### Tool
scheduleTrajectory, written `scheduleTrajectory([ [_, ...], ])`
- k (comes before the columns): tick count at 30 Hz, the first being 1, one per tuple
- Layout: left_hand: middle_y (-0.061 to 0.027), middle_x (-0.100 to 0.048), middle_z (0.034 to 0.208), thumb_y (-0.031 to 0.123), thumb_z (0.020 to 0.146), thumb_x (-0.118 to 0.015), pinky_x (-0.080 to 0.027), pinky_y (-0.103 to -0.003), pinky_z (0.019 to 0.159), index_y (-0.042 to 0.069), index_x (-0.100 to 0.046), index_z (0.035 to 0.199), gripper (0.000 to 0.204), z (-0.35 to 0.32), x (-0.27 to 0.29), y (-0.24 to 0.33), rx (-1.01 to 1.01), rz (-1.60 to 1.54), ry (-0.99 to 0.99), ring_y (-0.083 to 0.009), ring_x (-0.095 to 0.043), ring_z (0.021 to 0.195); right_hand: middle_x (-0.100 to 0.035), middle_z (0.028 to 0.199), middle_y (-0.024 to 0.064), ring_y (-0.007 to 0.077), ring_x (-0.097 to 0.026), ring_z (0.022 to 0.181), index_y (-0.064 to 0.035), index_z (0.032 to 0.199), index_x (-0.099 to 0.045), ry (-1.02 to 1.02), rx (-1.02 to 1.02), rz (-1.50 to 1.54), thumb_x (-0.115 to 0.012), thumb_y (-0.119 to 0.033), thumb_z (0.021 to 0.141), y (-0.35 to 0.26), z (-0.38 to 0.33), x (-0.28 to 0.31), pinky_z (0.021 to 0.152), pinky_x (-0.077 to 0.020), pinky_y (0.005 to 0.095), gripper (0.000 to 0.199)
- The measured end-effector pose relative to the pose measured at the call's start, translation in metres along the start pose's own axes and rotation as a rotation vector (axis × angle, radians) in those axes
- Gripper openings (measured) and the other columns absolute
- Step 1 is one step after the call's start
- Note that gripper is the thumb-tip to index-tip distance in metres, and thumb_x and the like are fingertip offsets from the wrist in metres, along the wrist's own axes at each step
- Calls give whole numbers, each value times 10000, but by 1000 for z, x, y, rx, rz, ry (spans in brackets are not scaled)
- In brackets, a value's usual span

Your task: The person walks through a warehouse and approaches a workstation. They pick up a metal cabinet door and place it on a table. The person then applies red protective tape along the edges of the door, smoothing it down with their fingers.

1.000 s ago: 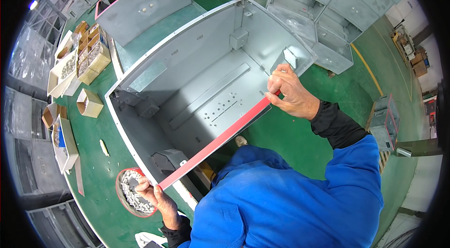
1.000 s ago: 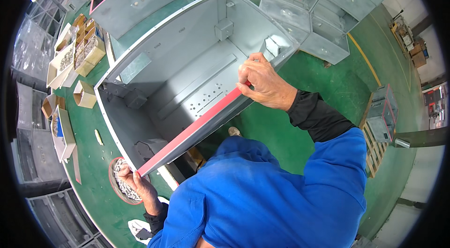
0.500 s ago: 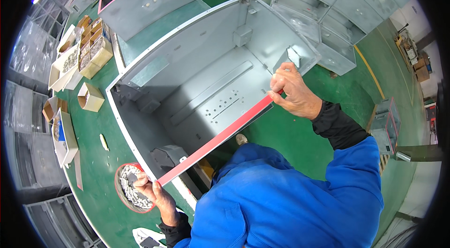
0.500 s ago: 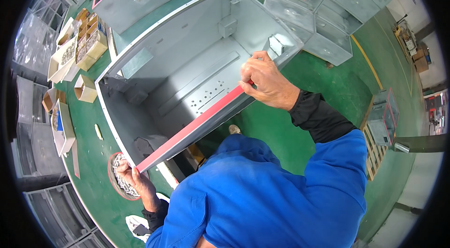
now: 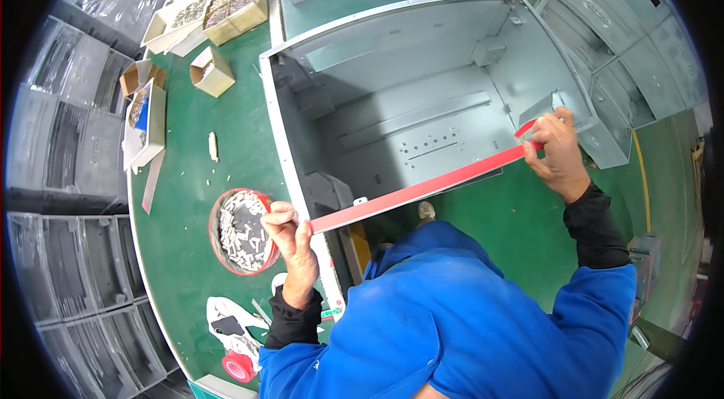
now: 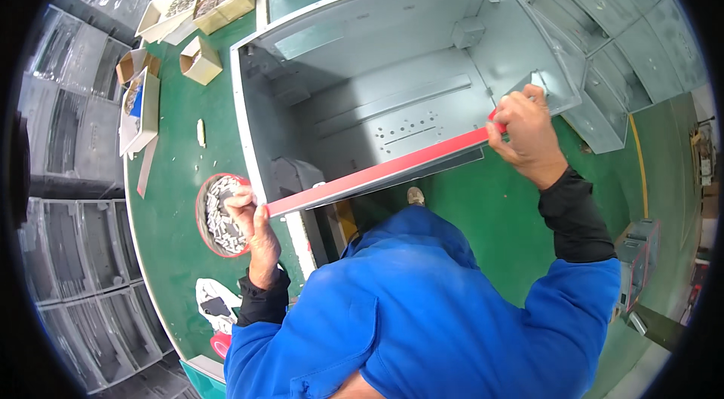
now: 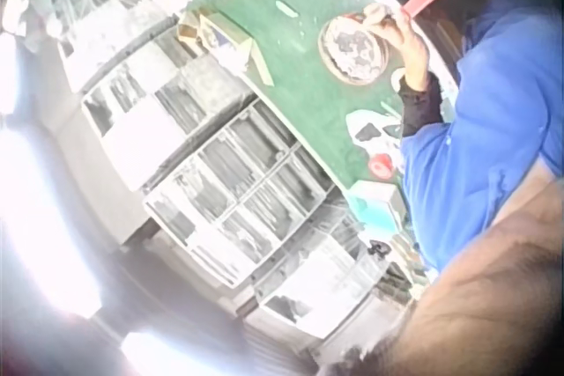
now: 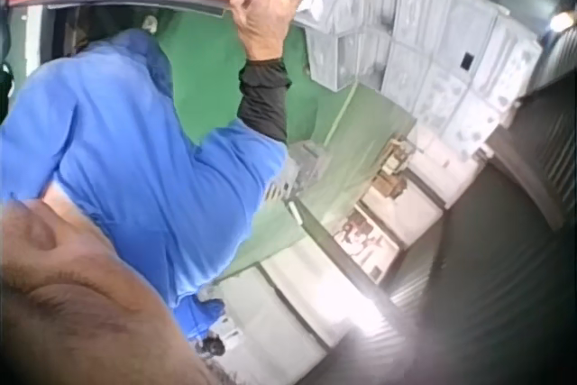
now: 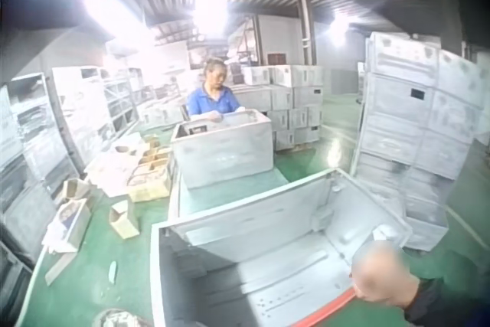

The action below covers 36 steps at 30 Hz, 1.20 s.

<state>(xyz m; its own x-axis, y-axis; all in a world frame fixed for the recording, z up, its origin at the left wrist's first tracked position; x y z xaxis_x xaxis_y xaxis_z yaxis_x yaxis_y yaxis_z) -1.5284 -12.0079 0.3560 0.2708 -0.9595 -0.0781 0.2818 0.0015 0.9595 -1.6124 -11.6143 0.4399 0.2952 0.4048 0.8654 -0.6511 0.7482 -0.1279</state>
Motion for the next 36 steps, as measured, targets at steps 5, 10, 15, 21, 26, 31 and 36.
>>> scheduleTrajectory([
  [5, -50, -340, 969, -18, 814, -531, -284, -276, 846, 127, -350, 1033, 319, -1, -2, 9, -60, 30, -27, -138, -332, 875, -494, 707, 76, 269, -467, 695, -51, 802, -483, -159, -104, -166, -650, -316, 755, 8, 5, 11, 843, -340, 396, 317],
  [10, -30, -328, 970, -18, 844, -502, -302, -244, 815, 130, -336, 996, 269, -3, -3, 10, -63, -18, -24, -113, -327, 855, -492, 738, 87, 263, -422, 830, -39, 807, -475, -96, -306, -19, -647, -280, 757, 35, -7, 40, 817, -362, 375, 300],
  [15, -29, -366, 1004, 2, 869, -495, -315, -244, 847, 117, -355, 1008, 228, -8, -4, 6, -55, 48, 82, -109, -349, 888, -475, 770, 80, 258, -395, 876, -34, 815, -466, -61, -341, 12, -623, -223, 776, 78, -35, 72, 794, -373, 354, 249],
  [21, -51, -478, 1088, 137, 905, -534, -325, -308, 977, 87, -430, 1074, 205, -23, 8, -7, 13, 6, 352, -145, -463, 1054, -418, 845, 35, 153, -406, 836, -67, 863, -428, 11, -470, 518, -582, -76, 820, 124, -66, 71, 780, -368, 274, 160],
  [26, -45, -496, 1036, 137, 905, -538, -403, -254, 864, 66, -430, 1062, 204, -23, -8, 9, 14, 83, 469, -121, -507, 961, -428, 810, 11, 106, -406, 754, -87, 863, -382, 34, -426, 906, -537, 1, 849, 143, -69, 55, 758, -358, 257, 178],
  [31, -80, -430, 1113, 120, 881, -571, -371, -344, 927, 68, -371, 1071, 281, -48, -43, 36, -346, 675, 786, -184, -450, 1030, -433, 799, 9, 99, -398, 748, -90, 839, -386, 64, -411, 955, -540, 2, 850, 154, -65, 53, 740, -349, 249, 180],
  [36, -220, -459, 1188, 87, 792, -615, -345, -453, 939, 116, -312, 1105, 436, -52, -171, 26, -592, 1012, -4, -336, -413, 1119, -431, 801, 22, 125, -396, 763, -88, 836, -383, 30, -413, 814, -533, 20, 829, 173, -73, 46, 761, -355, 265, 185],
])
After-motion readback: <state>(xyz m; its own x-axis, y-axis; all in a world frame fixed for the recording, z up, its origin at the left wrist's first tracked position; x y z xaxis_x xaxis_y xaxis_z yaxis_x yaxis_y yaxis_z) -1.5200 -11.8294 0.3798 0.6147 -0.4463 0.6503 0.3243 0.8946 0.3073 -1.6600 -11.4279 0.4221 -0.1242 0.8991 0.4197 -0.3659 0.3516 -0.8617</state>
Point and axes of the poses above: each hand's wrist, its own z-axis towards the middle knuckle, its own x-axis out of the back of the hand, y = z × x, the point moved 4 cm from there along z, towards the middle knuckle
